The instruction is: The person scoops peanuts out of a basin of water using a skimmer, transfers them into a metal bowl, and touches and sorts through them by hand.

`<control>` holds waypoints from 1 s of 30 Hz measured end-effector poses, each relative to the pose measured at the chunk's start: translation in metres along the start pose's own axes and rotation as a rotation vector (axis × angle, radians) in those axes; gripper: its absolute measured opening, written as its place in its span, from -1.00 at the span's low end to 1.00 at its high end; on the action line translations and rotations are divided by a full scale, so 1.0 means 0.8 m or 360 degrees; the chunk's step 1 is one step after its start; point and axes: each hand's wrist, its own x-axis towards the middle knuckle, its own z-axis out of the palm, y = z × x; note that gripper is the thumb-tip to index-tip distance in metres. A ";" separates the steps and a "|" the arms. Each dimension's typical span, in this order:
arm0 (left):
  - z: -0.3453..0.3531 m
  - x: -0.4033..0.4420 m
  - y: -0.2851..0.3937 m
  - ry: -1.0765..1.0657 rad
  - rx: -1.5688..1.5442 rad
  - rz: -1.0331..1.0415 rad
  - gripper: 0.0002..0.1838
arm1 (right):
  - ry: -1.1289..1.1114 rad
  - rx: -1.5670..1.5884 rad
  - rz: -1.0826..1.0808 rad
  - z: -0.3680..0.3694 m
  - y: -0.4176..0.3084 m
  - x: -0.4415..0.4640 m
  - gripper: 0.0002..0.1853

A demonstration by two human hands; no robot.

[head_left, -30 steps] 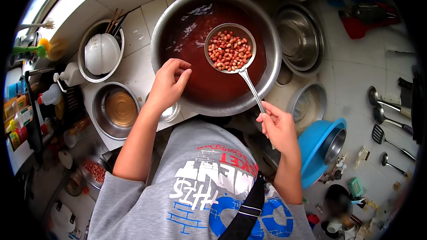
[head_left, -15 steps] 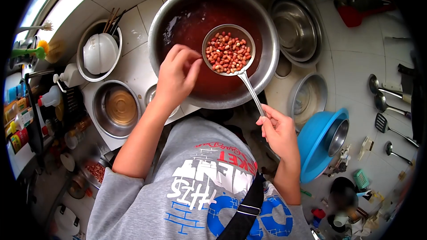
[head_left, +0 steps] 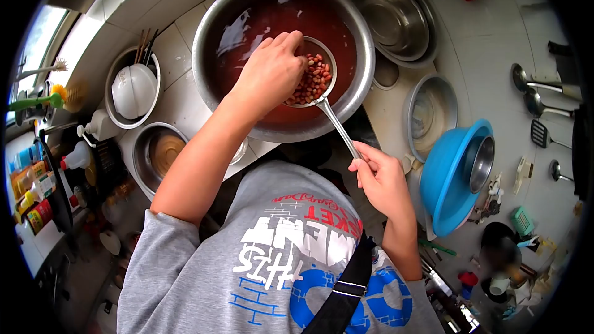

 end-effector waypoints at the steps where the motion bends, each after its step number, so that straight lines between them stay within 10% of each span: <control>1: -0.001 0.002 0.003 -0.0025 0.0009 0.0015 -0.82 | 0.0015 0.0005 -0.0002 -0.001 0.003 -0.003 -0.62; 11: -0.016 0.010 0.060 0.0430 -0.0787 -0.0022 -0.80 | 0.0117 0.0096 -0.0022 -0.036 0.044 -0.038 -0.61; 19: -0.027 -0.023 0.172 0.0168 -0.1108 -0.0159 -0.86 | 0.0286 0.0172 -0.0017 -0.085 0.083 -0.073 -0.61; 30: 0.043 -0.013 0.235 0.0333 -0.0461 -0.0095 -0.84 | 0.0219 0.0177 -0.0073 -0.122 0.121 -0.111 -0.61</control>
